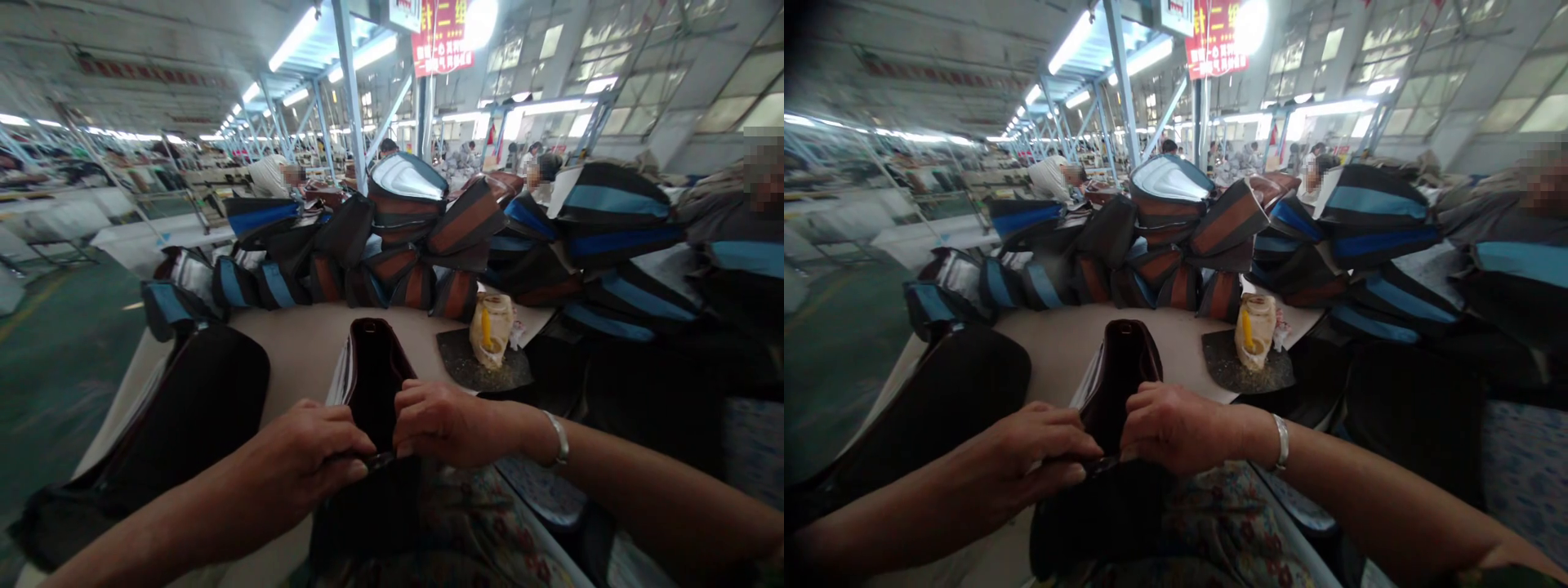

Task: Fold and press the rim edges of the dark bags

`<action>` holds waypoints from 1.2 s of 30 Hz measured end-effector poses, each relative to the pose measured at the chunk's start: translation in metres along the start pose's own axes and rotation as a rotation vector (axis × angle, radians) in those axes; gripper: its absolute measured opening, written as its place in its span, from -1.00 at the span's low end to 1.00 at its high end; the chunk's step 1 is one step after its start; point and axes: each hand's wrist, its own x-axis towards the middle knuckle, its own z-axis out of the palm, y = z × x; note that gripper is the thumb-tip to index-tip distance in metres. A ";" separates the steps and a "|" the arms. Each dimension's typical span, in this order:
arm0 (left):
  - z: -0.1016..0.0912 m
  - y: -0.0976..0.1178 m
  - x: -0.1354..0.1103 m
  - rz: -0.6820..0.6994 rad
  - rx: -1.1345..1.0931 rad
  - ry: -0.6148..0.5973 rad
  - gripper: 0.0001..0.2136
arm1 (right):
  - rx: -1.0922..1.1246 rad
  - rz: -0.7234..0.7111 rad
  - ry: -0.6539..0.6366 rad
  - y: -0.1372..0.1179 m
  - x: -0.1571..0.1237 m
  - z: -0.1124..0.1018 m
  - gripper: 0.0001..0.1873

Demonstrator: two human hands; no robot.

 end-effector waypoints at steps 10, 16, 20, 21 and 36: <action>0.014 -0.001 0.005 -0.020 0.170 0.067 -0.85 | -0.016 0.144 -0.017 -0.016 0.008 -0.001 -0.72; 0.022 -0.004 0.009 0.028 0.125 0.137 -0.85 | -0.246 0.165 -0.078 -0.018 0.021 0.015 -0.84; 0.013 -0.011 0.006 -0.023 0.063 0.130 -0.85 | -0.125 0.129 0.026 -0.004 0.021 0.014 -0.79; 0.008 -0.014 0.004 -0.054 0.034 0.115 -0.85 | -0.060 0.117 0.068 0.000 0.019 0.010 -0.74; -0.044 -0.021 0.000 -0.176 -0.164 0.029 -0.75 | 0.086 0.004 0.176 0.049 0.042 -0.008 -0.86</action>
